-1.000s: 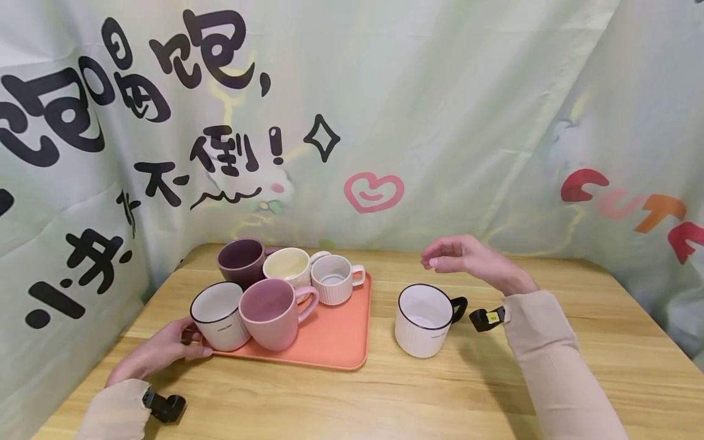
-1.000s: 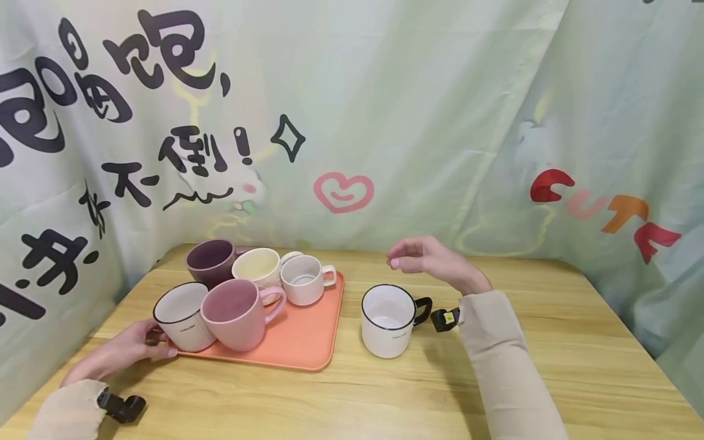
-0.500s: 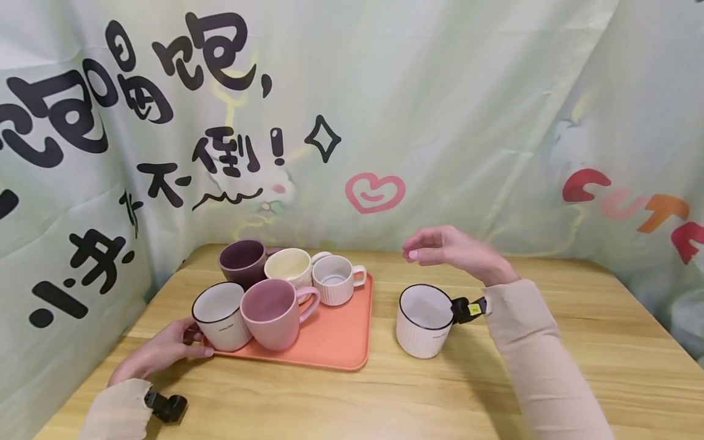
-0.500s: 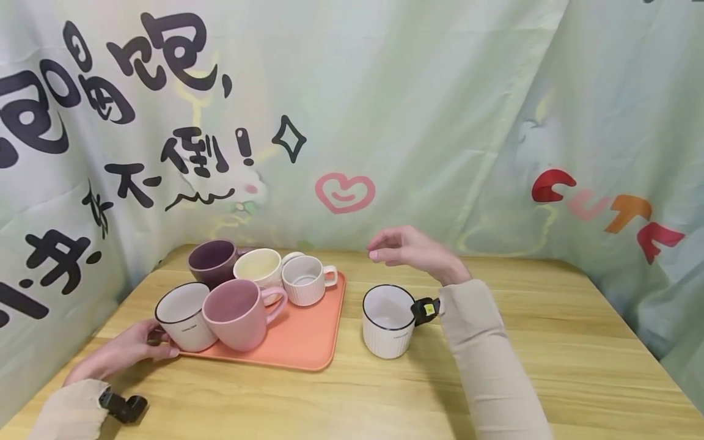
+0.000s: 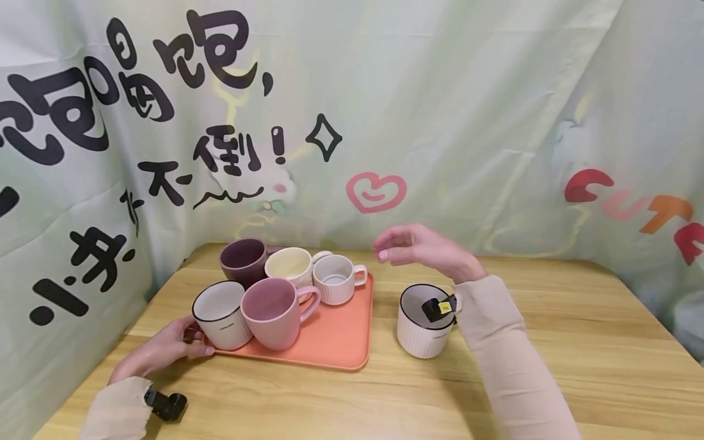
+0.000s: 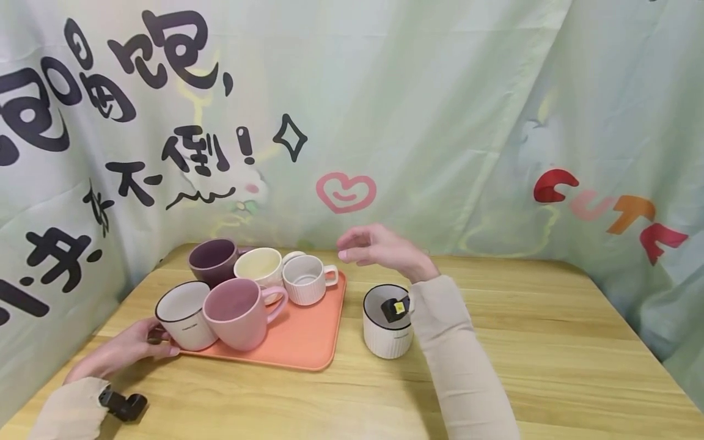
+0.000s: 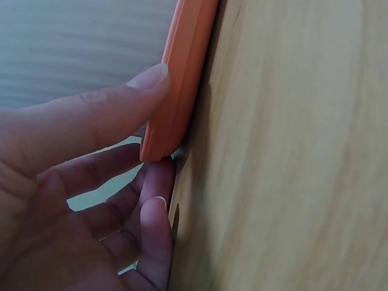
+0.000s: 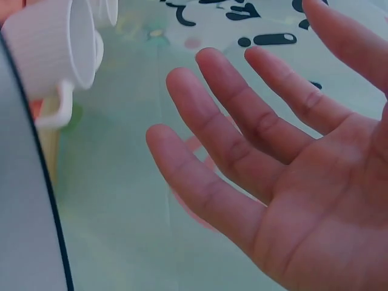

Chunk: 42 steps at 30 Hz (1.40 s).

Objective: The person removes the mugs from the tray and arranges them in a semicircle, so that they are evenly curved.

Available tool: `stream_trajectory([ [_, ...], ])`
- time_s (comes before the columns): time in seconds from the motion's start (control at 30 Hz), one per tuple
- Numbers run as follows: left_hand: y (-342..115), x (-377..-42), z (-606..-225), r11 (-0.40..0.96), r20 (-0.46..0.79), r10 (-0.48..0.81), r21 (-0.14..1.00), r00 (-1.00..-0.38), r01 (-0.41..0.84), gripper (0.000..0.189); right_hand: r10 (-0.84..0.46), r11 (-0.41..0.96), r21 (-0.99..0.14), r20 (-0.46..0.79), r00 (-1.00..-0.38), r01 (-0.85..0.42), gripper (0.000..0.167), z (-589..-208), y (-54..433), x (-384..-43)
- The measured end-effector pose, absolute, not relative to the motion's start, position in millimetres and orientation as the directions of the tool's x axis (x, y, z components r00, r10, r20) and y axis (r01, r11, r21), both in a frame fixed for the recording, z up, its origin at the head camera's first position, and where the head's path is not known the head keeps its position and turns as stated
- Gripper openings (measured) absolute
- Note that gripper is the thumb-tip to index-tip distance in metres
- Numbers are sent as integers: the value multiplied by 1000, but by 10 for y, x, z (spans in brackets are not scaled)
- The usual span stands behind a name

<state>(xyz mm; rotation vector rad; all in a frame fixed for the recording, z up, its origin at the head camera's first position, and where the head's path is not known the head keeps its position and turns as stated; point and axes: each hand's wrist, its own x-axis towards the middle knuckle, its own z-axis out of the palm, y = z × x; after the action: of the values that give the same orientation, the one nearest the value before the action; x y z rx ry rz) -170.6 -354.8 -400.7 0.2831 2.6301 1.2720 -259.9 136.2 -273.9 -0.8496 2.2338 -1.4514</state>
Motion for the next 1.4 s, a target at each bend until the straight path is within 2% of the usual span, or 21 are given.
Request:
stream_trajectory([
  [0.83, -3556, -1723, -4002, 603, -81, 276, 791, -958, 107, 41, -695, 174, -961, 34, -719, -214, 35, -2937, 782, -2526],
  [1.13, -3559, -1711, -3993, 615, -88, 268, 782, -959, 100, 39, -716, 152, -963, 46, -696, -220, 41, -3057, 625, -2482],
  [1.4, -3557, -1705, -4001, 591, -91, 286, 800, -954, 100, 42, -727, 108, -971, 68, -683, -212, 36, -3161, 532, -2477],
])
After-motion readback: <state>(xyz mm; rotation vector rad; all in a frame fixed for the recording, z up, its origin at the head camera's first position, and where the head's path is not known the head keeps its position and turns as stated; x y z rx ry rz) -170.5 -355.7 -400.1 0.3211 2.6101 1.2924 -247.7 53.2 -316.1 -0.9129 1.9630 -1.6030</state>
